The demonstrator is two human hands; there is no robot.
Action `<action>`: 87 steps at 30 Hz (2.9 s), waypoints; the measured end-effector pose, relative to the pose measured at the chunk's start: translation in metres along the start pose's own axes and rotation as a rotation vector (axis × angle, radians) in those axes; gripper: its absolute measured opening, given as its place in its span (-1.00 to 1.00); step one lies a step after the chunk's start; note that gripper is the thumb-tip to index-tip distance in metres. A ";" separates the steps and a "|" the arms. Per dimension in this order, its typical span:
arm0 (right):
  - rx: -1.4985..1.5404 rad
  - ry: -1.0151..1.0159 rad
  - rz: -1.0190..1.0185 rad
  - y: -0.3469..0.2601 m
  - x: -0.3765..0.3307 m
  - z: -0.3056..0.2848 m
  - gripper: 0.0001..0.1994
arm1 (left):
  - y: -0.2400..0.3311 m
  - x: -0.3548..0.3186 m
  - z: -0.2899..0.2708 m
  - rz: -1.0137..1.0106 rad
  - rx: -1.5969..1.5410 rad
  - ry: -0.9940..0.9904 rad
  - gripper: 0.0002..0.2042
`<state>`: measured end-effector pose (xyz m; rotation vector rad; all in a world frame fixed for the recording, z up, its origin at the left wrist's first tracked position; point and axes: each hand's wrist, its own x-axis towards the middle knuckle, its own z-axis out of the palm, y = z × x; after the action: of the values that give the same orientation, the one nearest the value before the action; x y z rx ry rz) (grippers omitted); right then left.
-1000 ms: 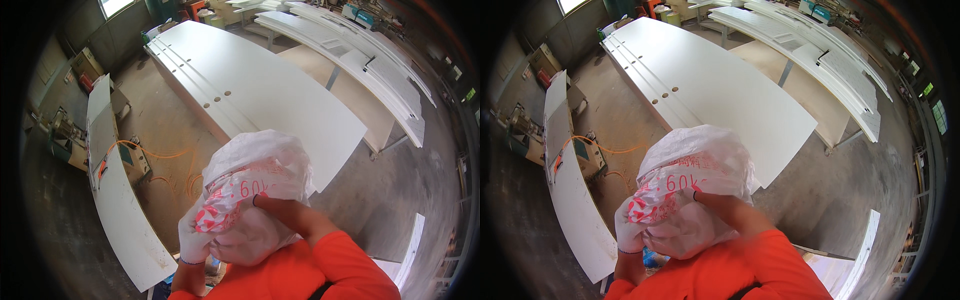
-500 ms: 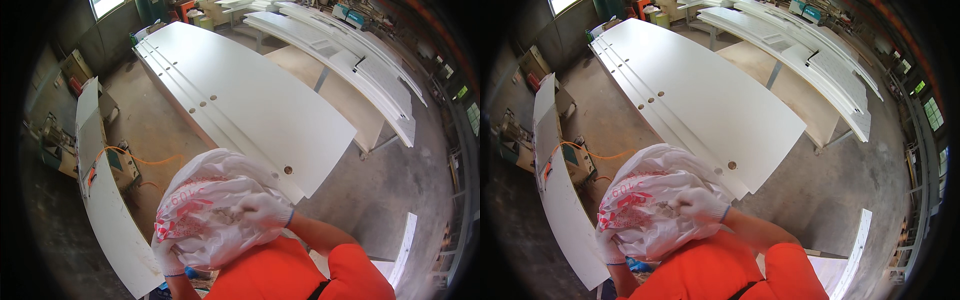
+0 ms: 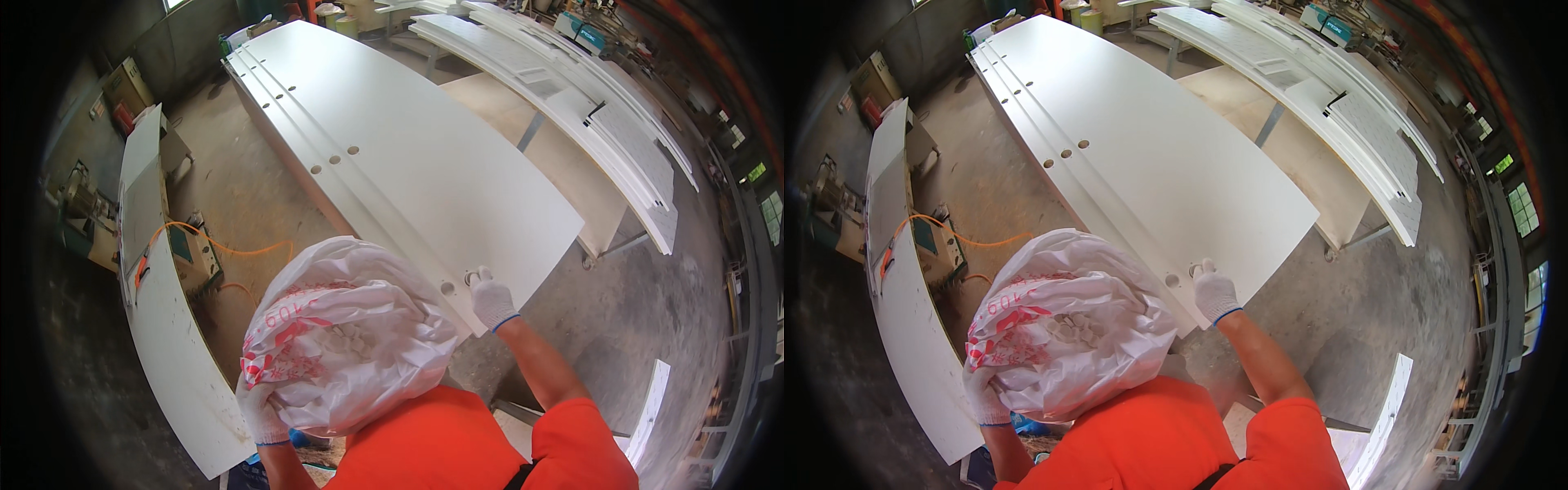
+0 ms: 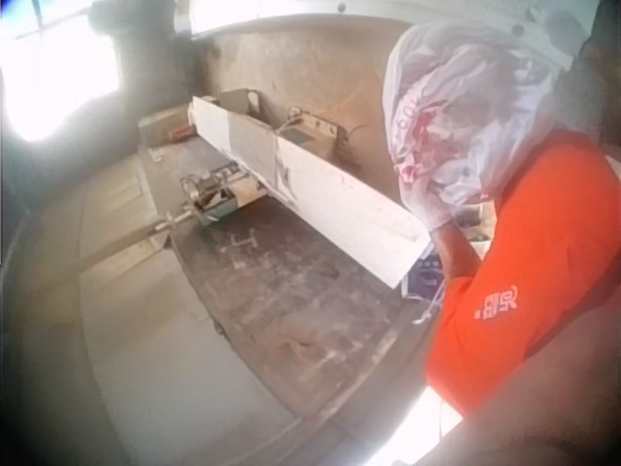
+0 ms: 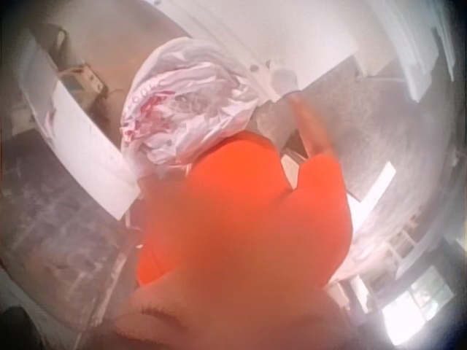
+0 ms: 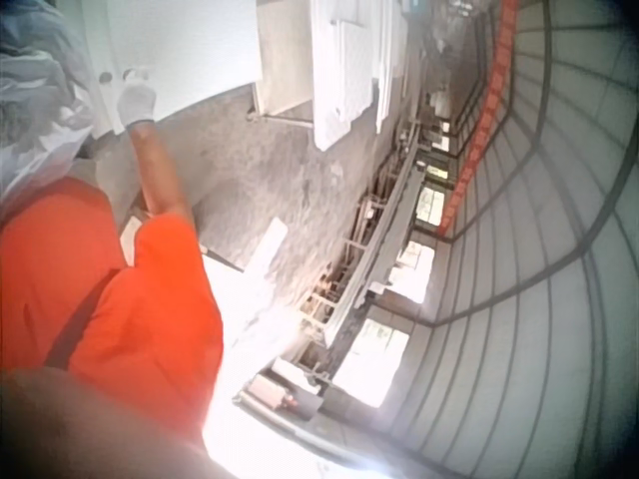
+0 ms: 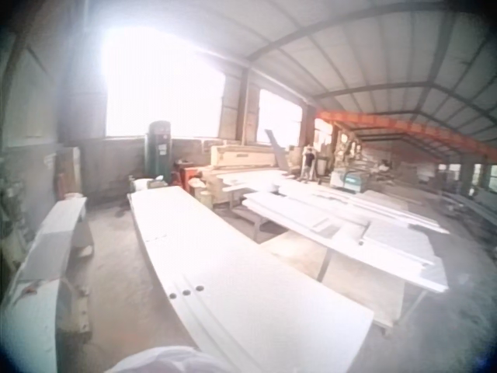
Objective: The person applies adhesive into holes on white panels using a caulk gun, then takes small white plugs from a plastic bag and inserts them into the holes.
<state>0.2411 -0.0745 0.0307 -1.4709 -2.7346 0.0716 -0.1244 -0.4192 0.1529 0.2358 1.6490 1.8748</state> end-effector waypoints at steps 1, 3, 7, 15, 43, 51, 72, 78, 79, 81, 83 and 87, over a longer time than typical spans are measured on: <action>-0.011 0.015 -0.020 0.002 0.001 0.001 -0.83 | -0.002 0.000 -0.004 -0.016 0.011 0.010 -0.48; -0.033 0.051 -0.054 0.008 0.003 0.004 -0.82 | -0.003 0.002 -0.010 -0.043 0.044 0.048 -0.48; 0.037 0.081 -0.068 0.010 0.005 0.007 -0.78 | -0.002 -0.001 -0.013 -0.058 0.092 0.083 -0.48; -0.040 0.033 0.087 -0.003 -0.009 0.029 -0.47 | -0.003 0.002 -0.034 -0.034 0.109 0.107 -0.51; -0.076 -0.339 0.262 -0.093 0.030 -0.013 -0.60 | 0.059 0.139 -0.096 0.113 -0.056 0.124 -0.43; 0.445 0.251 0.148 -0.164 0.229 0.009 -0.60 | 0.095 0.273 -0.102 0.136 -0.024 0.084 -0.43; 0.090 0.365 0.247 -0.275 0.498 0.065 -0.10 | 0.179 0.584 -0.031 0.077 0.078 -0.111 -0.48; 0.089 0.306 0.366 -0.286 0.498 0.056 0.01 | 0.227 0.663 0.006 -0.068 0.095 -0.335 -0.47; 0.100 0.296 0.392 -0.287 0.496 0.053 0.02 | 0.228 0.677 0.004 -0.070 0.106 -0.358 -0.48; 0.026 0.294 0.408 -0.308 0.481 0.051 0.02 | 0.234 0.705 -0.007 -0.064 0.125 -0.382 -0.48; -0.003 0.246 0.452 -0.322 0.480 0.049 0.01 | 0.235 0.724 -0.008 -0.015 0.074 -0.401 -0.48; -0.006 0.252 0.545 -0.331 0.492 0.046 -0.11 | 0.244 0.748 0.002 -0.040 -0.038 -0.465 -0.48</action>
<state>-0.3083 0.1525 0.0084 -2.0223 -2.0811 -0.1005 -0.7944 -0.0092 0.1872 0.5711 1.2898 1.6621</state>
